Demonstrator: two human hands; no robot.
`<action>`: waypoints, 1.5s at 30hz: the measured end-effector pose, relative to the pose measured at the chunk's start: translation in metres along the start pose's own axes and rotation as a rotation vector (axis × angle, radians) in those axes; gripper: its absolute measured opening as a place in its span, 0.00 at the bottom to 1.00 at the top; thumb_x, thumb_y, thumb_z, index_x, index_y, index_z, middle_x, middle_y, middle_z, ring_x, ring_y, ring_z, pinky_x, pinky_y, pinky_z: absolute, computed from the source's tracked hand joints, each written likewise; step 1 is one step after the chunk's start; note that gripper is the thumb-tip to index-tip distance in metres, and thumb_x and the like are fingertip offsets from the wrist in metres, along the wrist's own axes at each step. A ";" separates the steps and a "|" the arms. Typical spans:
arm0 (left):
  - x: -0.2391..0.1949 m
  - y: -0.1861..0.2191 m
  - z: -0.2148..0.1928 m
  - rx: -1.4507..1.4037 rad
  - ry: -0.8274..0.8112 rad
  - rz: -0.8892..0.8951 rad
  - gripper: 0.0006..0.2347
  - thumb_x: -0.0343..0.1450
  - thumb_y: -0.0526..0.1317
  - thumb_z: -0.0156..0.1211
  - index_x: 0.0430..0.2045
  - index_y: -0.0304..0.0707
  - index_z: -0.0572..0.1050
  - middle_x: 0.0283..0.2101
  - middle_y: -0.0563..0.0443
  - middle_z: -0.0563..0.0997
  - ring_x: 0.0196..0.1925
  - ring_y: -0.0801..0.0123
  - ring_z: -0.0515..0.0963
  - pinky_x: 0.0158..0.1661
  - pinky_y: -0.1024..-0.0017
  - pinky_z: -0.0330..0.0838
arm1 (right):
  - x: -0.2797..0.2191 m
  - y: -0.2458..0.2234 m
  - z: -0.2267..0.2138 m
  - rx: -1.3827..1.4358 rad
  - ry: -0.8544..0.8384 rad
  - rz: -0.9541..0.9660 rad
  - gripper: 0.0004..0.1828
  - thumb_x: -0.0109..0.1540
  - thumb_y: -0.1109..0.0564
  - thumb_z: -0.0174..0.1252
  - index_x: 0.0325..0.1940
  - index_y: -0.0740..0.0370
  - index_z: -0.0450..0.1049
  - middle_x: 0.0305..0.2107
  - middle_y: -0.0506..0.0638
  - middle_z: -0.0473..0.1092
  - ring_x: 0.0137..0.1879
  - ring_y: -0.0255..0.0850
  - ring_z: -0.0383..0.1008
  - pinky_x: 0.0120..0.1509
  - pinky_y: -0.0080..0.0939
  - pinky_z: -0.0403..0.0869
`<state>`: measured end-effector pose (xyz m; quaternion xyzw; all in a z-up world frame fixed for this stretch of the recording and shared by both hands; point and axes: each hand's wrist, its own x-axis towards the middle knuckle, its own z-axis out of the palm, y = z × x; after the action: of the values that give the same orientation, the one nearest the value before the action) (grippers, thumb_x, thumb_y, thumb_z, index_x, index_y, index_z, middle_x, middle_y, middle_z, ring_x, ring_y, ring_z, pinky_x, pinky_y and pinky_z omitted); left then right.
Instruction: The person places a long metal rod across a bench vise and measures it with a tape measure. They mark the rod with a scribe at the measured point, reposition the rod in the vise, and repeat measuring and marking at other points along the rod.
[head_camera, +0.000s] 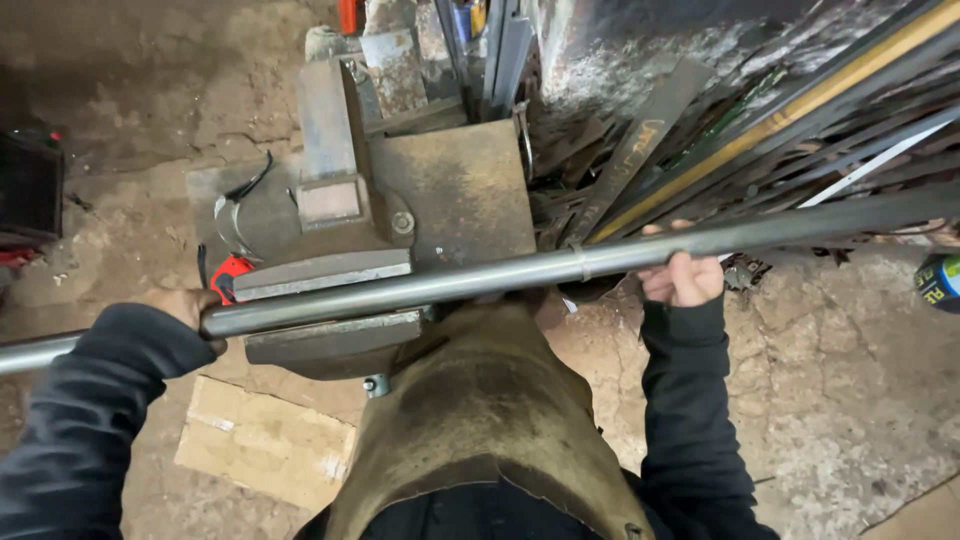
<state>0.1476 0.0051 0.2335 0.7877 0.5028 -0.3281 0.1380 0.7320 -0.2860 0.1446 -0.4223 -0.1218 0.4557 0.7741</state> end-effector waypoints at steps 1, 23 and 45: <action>0.010 -0.006 -0.001 -0.021 -0.034 0.038 0.19 0.56 0.49 0.68 0.40 0.51 0.81 0.38 0.44 0.87 0.43 0.51 0.87 0.49 0.58 0.81 | 0.006 0.014 -0.026 -0.081 -0.101 -0.127 0.26 0.70 0.55 0.59 0.69 0.65 0.61 0.55 0.62 0.74 0.42 0.42 0.78 0.48 0.39 0.78; -0.033 0.040 -0.016 0.086 0.241 -0.120 0.15 0.66 0.54 0.60 0.41 0.54 0.79 0.36 0.43 0.87 0.42 0.49 0.87 0.46 0.53 0.79 | -0.002 0.008 0.001 0.048 -0.230 -0.042 0.31 0.64 0.61 0.63 0.69 0.60 0.59 0.58 0.61 0.71 0.51 0.47 0.79 0.52 0.42 0.78; -0.003 0.020 -0.007 0.054 0.016 0.014 0.18 0.60 0.50 0.66 0.41 0.49 0.80 0.37 0.44 0.87 0.43 0.52 0.87 0.48 0.59 0.81 | -0.003 0.037 -0.018 -0.142 -0.063 -0.186 0.24 0.67 0.58 0.64 0.65 0.64 0.64 0.50 0.58 0.74 0.41 0.37 0.73 0.44 0.34 0.71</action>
<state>0.1671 -0.0022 0.2390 0.7971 0.4894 -0.3344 0.1150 0.7187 -0.2899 0.1057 -0.4485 -0.2168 0.3854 0.7767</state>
